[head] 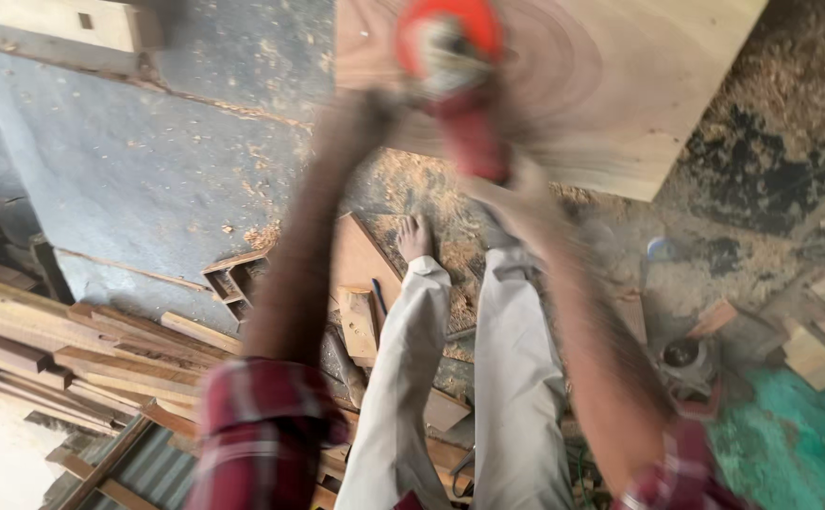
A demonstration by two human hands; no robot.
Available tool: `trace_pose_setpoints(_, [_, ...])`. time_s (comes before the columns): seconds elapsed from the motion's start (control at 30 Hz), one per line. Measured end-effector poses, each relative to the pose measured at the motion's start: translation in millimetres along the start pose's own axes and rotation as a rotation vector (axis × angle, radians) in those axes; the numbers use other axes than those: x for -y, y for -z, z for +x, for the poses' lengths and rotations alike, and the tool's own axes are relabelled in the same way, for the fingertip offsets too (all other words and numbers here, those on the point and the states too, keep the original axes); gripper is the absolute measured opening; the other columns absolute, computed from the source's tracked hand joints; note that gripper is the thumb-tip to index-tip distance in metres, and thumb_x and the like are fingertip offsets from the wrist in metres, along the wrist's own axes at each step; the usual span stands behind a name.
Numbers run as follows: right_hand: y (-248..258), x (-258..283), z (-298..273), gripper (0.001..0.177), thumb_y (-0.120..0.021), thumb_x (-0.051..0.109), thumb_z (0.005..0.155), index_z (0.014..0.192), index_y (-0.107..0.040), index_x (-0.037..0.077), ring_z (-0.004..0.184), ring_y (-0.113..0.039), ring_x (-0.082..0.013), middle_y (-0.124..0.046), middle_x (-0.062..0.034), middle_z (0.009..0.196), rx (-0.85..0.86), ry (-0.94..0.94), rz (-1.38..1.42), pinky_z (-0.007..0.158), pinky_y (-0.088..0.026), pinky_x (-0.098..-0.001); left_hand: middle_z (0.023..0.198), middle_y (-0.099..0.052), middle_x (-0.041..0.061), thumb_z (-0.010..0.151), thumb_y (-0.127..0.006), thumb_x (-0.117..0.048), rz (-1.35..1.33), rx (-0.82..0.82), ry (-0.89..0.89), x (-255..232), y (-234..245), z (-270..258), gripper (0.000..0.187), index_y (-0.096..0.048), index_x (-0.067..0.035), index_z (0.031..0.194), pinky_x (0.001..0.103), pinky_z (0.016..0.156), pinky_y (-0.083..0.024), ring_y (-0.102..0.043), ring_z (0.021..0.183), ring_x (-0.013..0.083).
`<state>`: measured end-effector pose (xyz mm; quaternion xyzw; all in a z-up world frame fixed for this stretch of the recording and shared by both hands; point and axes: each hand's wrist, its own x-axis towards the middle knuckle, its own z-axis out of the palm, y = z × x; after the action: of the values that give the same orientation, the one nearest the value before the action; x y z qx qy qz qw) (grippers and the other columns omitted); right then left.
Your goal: The person sands a small wooden stool and then a square wooden board using a power sander.
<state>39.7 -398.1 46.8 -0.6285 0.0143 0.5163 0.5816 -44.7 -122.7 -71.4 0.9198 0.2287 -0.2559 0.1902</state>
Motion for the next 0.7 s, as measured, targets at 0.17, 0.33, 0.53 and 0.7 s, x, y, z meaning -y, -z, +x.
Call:
trace_pose_setpoints(0.17, [-50,13,29,0.068,-0.089,0.045,0.076,0.123,-0.059,0.004,0.074,-0.069,-0.0075,-0.071,-0.0031,0.09,-0.052,-0.089,-0.286,0.071,-0.059,-0.0276,0.079,-0.073,0.011,0.1,-0.067,-0.031,-0.182,-0.057,0.118,37,52,-22,0.022,-0.073,-0.011,0.107,0.038,0.047,-0.057,-0.068,0.057,0.0165])
trace_pose_setpoints(0.33, [24,-7,-17,0.061,-0.09,0.037,0.081,0.12,-0.063,0.0,0.063,-0.068,-0.0041,-0.071,0.0036,0.084,-0.201,-0.184,-0.169,0.058,-0.06,-0.0232,0.075,-0.074,0.016,0.096,-0.071,-0.026,0.059,0.039,-0.133,-43,-1,15,0.02,-0.079,-0.008,0.092,0.045,0.062,-0.056,-0.068,0.063,0.0261])
trace_pose_setpoints(0.53, [166,-58,-111,0.037,-0.076,0.024,0.085,0.113,-0.062,0.004,0.067,-0.067,-0.0135,-0.071,-0.0064,0.088,-0.434,-0.249,0.164,0.053,-0.057,-0.0301,0.088,-0.079,0.009,0.093,-0.058,-0.024,-0.225,-0.018,-0.418,-260,-73,7,0.019,-0.077,-0.02,0.091,0.042,0.063,-0.057,-0.073,0.068,0.0203])
trace_pose_setpoints(0.7, [171,-93,-139,0.033,-0.073,0.021,0.09,0.114,-0.065,0.0,0.067,-0.068,-0.014,-0.071,-0.007,0.09,-0.483,-0.247,0.141,0.056,-0.056,-0.0294,0.081,-0.076,0.013,0.1,-0.053,-0.024,0.004,0.096,-0.404,-278,-47,-22,0.026,-0.07,-0.006,0.093,0.042,0.06,-0.059,-0.076,0.07,0.0212])
